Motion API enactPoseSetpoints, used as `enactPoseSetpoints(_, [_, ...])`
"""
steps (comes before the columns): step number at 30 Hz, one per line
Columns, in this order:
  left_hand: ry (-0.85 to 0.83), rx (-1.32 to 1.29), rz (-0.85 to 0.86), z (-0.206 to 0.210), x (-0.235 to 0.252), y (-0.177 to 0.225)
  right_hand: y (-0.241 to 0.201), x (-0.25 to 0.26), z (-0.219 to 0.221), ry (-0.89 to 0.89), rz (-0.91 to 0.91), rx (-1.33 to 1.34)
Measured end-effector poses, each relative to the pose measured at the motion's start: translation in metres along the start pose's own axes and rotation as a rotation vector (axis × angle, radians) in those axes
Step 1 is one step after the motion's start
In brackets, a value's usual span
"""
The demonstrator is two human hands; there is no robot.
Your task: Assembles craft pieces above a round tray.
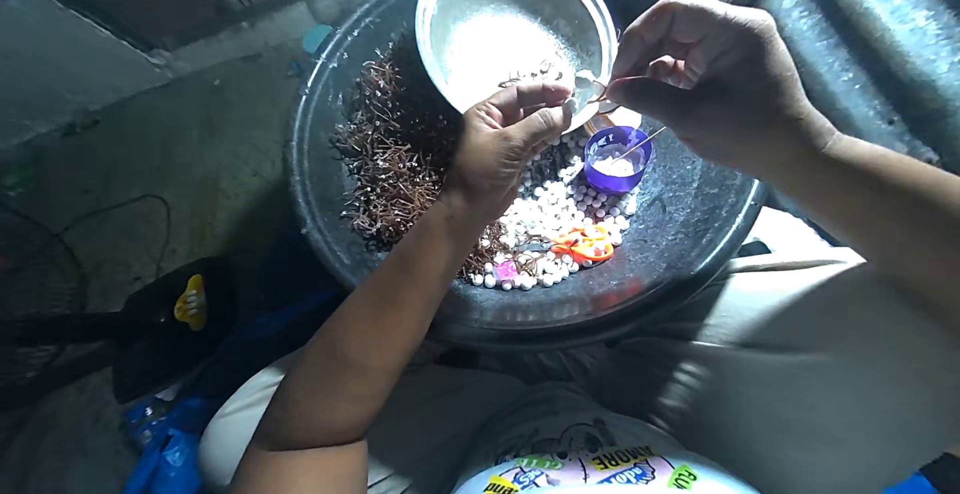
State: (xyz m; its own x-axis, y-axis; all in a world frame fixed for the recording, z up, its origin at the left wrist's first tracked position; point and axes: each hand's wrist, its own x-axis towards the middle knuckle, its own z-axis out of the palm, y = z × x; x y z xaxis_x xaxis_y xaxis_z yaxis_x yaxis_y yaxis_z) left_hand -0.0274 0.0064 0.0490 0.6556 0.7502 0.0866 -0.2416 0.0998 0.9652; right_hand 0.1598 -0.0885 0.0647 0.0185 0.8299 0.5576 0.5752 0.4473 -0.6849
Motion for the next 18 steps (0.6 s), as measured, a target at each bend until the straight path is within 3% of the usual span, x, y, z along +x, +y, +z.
enactPoseSetpoints(18, [0.018, -0.05, -0.036, 0.0028, -0.0015, 0.0033, -0.0001, 0.0009, 0.0053, 0.004, -0.027, -0.005])
